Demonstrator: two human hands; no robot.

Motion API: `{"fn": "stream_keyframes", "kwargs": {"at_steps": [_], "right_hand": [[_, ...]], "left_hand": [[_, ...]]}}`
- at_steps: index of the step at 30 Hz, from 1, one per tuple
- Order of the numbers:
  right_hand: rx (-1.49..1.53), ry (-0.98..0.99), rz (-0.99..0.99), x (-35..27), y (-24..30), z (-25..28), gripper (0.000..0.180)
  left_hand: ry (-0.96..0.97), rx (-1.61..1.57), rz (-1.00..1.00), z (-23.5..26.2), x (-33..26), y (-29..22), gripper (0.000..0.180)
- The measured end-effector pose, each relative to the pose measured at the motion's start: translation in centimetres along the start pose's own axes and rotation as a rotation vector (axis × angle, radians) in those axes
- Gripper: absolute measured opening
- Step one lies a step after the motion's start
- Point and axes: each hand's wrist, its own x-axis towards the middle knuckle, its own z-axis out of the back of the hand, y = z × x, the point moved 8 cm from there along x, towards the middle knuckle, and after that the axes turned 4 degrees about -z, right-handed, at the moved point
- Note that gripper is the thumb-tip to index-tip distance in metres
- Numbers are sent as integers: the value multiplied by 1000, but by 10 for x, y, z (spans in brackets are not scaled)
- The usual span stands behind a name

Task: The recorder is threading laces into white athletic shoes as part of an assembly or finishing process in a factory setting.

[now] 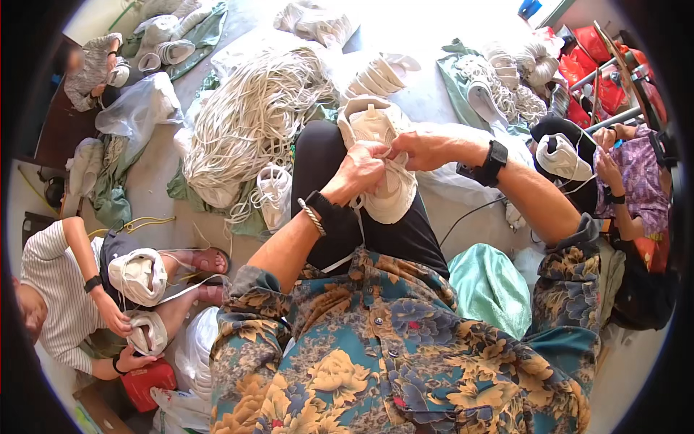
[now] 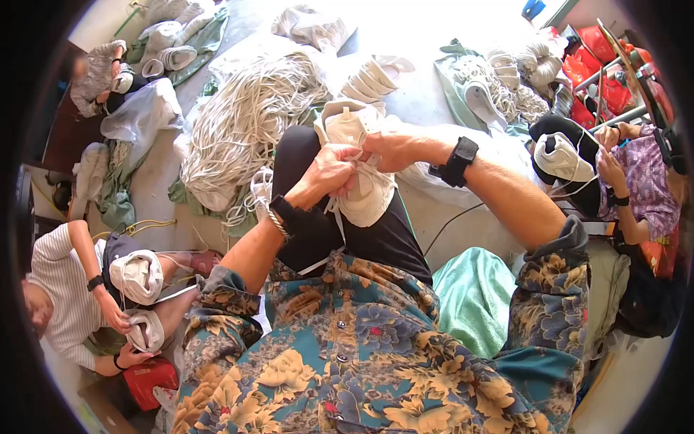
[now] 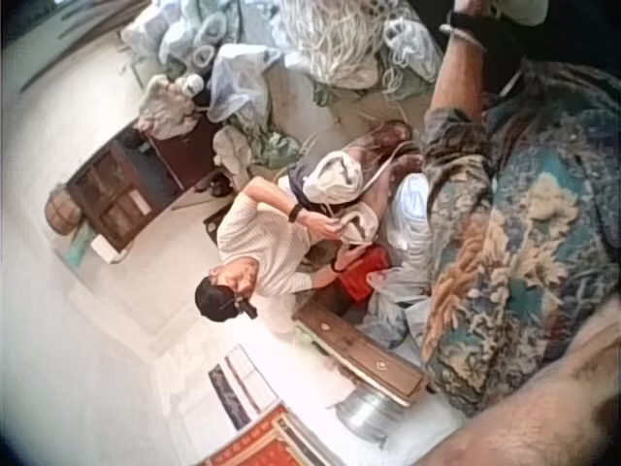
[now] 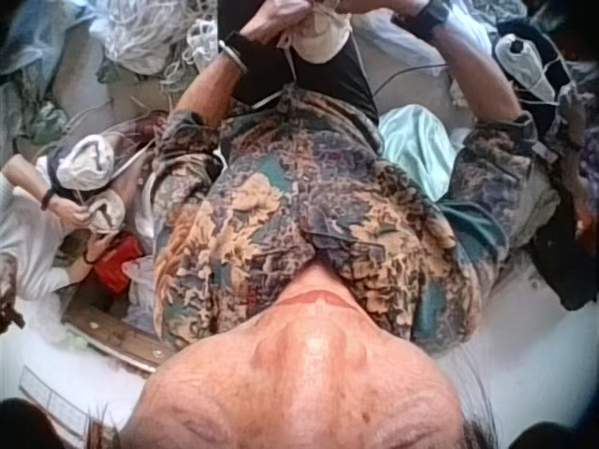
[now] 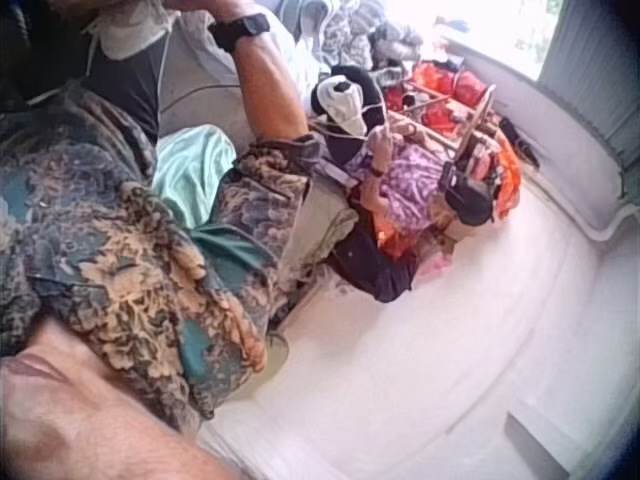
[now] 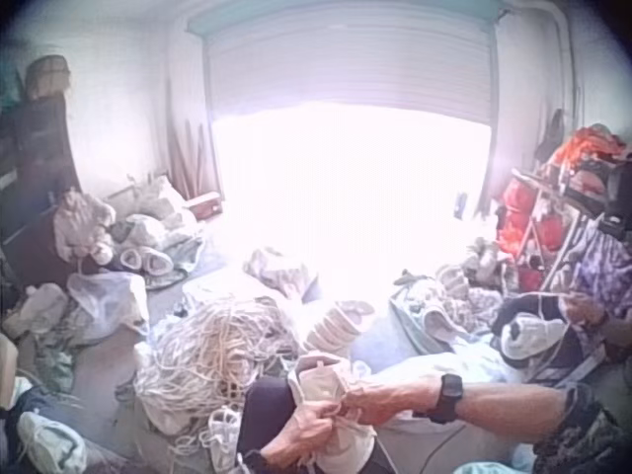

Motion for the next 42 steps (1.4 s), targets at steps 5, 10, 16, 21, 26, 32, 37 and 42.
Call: {"fn": "stream_keyframes", "kwargs": {"at_steps": [5, 10, 16, 21, 26, 32, 37, 42], "right_hand": [[-19, -72, -125, -6, 23, 9, 26], [-37, -174, -157, -7, 15, 1, 22], [170, -387, -23, -6, 7, 0, 19], [117, -411, -133, -9, 2, 3, 16], [130, -445, -174, -13, 5, 7, 17], [90, -502, -154, -19, 8, 13, 17], [121, -541, -57, -21, 9, 13, 14], [81, -454, -92, -15, 4, 10, 11]], "left_hand": [[-124, 636, -380, 7, -4, -31, 29], [-187, 592, -598, 7, -5, -43, 25], [-25, 60, -92, 7, 6, -24, 18], [-26, 65, -115, 5, 20, -25, 16], [-91, 570, -329, 7, 26, -42, 13], [110, 285, -217, 7, 37, -33, 17], [34, 254, -270, 9, 31, -35, 15], [-739, 741, -725, 86, -4, -63, 13]]}}
